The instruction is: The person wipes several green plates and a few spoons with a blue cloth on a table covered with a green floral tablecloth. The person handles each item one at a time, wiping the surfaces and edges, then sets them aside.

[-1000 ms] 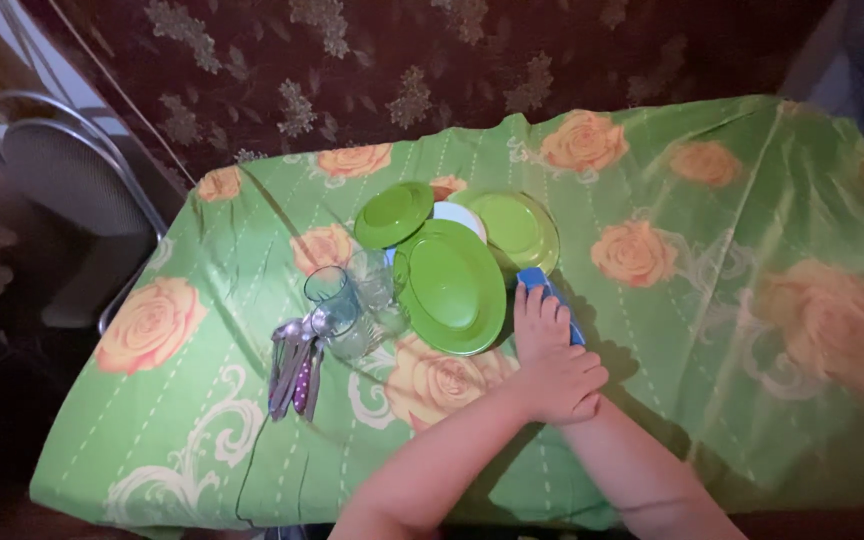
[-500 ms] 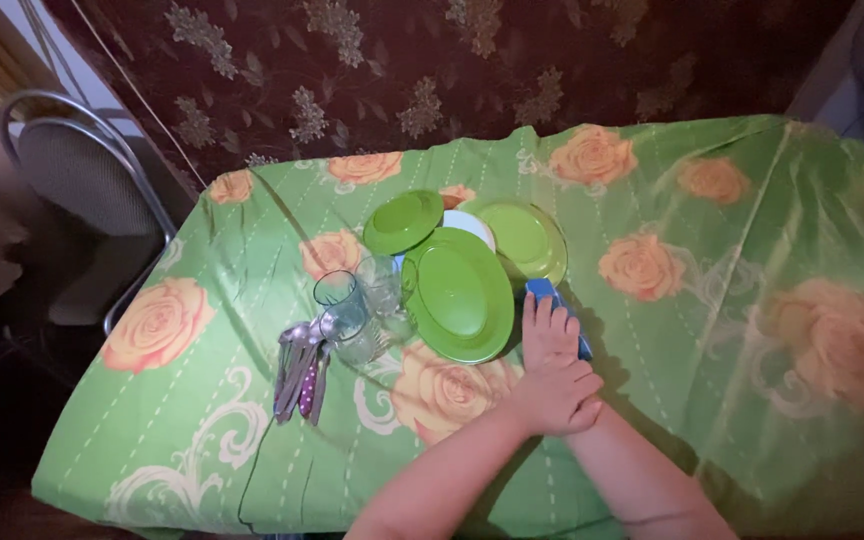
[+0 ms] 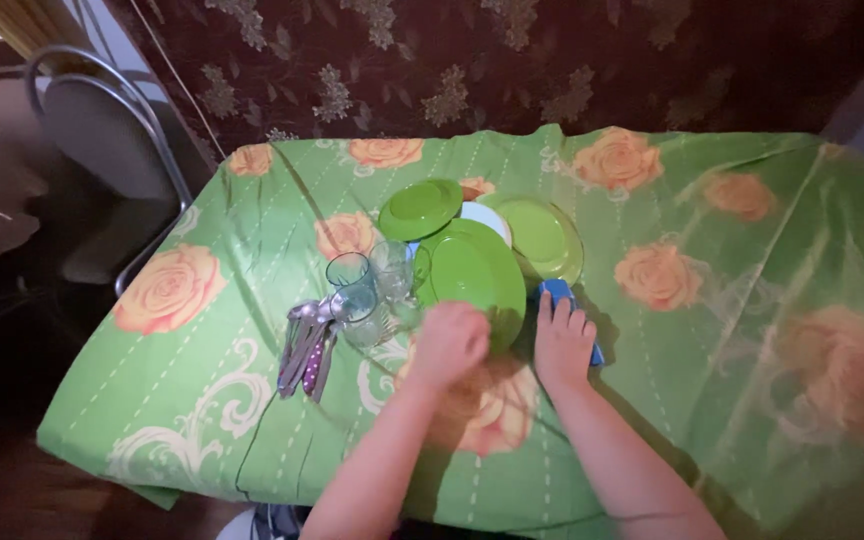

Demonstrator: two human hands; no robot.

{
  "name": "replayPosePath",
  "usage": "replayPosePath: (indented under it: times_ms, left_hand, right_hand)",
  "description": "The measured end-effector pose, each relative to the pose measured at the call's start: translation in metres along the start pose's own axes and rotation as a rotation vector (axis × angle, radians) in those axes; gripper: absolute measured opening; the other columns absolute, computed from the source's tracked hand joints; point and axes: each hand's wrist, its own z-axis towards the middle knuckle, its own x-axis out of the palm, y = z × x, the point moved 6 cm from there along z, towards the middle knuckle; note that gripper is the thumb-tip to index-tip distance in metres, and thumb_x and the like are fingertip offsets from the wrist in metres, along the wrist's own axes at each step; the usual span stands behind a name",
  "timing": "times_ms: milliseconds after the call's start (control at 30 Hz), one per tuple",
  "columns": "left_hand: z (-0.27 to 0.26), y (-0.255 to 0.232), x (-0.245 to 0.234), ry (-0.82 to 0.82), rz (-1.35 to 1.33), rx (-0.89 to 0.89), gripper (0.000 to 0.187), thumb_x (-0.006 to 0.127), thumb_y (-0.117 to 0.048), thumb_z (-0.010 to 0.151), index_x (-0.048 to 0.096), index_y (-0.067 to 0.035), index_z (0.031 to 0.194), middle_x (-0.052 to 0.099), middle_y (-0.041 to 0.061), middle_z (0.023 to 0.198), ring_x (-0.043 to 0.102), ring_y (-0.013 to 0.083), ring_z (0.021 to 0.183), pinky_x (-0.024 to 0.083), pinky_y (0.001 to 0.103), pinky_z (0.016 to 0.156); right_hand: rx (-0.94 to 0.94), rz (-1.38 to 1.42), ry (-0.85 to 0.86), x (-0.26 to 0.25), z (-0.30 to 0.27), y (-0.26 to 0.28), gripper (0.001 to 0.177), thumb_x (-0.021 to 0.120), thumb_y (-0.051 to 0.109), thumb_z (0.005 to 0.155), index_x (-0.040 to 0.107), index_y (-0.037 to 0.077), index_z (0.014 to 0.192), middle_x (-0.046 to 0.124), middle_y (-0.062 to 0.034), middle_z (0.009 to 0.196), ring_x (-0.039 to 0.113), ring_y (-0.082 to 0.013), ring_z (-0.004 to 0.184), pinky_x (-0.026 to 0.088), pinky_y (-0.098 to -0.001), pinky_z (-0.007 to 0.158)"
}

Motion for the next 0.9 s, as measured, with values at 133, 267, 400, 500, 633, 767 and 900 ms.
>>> replayPosePath:
  times_ms: [133,267,400,500,633,767,900]
  left_hand:
    - [-0.038,0.058,-0.106,-0.56,-0.079,-0.452,0.011,0.063,-0.017,0.082,0.069,-0.009,0.087,0.064,0.004,0.082,0.061,0.019,0.074,0.048,0.031,0.065]
    - [-0.151,0.154,-0.129,-0.756,0.337,-0.883,0.01,0.063,-0.028,0.097,0.067,-0.019,0.101,0.06,0.002,0.104,0.054,0.0275,0.111,0.045,0.044,0.093]
    - [-0.202,0.192,-0.128,-0.409,0.476,-1.313,0.025,0.072,-0.038,0.087,0.069,-0.021,0.106,0.057,0.007,0.12,0.054,0.036,0.115,0.051,0.061,0.085]
    - [-0.224,0.206,-0.104,-0.036,0.325,-1.531,0.035,0.068,-0.05,0.084,0.069,-0.026,0.109,0.058,0.006,0.121,0.057,0.0348,0.113,0.05,0.056,0.089]
    - [-0.213,0.194,-0.103,0.159,0.374,-1.5,0.047,0.077,-0.055,0.08,0.068,-0.018,0.109,0.059,0.011,0.123,0.058,0.0375,0.116,0.052,0.054,0.09]
    - [-0.215,0.195,-0.105,0.058,0.396,-1.49,0.036,0.078,-0.052,0.084,0.071,-0.019,0.097,0.062,0.01,0.113,0.06,0.0379,0.11,0.052,0.054,0.086]
    - [-0.213,0.187,-0.121,-0.054,0.41,-1.436,0.029,0.081,-0.043,0.082,0.072,-0.017,0.091,0.066,0.009,0.1,0.065,0.0387,0.101,0.056,0.056,0.078]
  right_hand:
    - [0.029,0.042,0.193,0.008,-0.007,-0.003,0.037,0.049,0.018,0.098,0.069,0.022,0.129,0.065,-0.0118,0.112,0.057,-0.0298,0.085,0.039,-0.043,0.069]
    - [0.059,0.034,0.038,-0.003,-0.003,-0.004,0.035,0.051,0.015,0.096,0.071,0.023,0.124,0.063,-0.0104,0.108,0.055,-0.0288,0.082,0.039,-0.0418,0.068]
    - [0.066,0.011,-0.006,-0.01,0.003,-0.004,0.033,0.05,0.015,0.1,0.072,0.025,0.122,0.063,-0.01,0.109,0.054,-0.0288,0.083,0.038,-0.0413,0.071]
    - [0.062,-0.019,-0.042,-0.012,0.006,-0.003,0.03,0.05,0.016,0.102,0.073,0.028,0.118,0.063,-0.0066,0.106,0.053,-0.0258,0.082,0.039,-0.0397,0.07]
    - [0.065,-0.023,-0.035,-0.01,-0.002,-0.004,0.03,0.053,0.015,0.101,0.073,0.029,0.118,0.063,-0.0072,0.108,0.056,-0.0263,0.085,0.04,-0.0403,0.072]
    - [0.083,0.014,0.113,-0.012,0.005,-0.008,0.034,0.054,0.015,0.1,0.071,0.029,0.126,0.063,-0.0057,0.113,0.058,-0.0257,0.089,0.042,-0.0413,0.074]
    - [0.116,0.175,0.47,0.01,-0.01,-0.012,0.051,0.062,0.012,0.094,0.06,0.023,0.144,0.06,-0.0114,0.131,0.061,-0.0339,0.108,0.045,-0.0477,0.087]
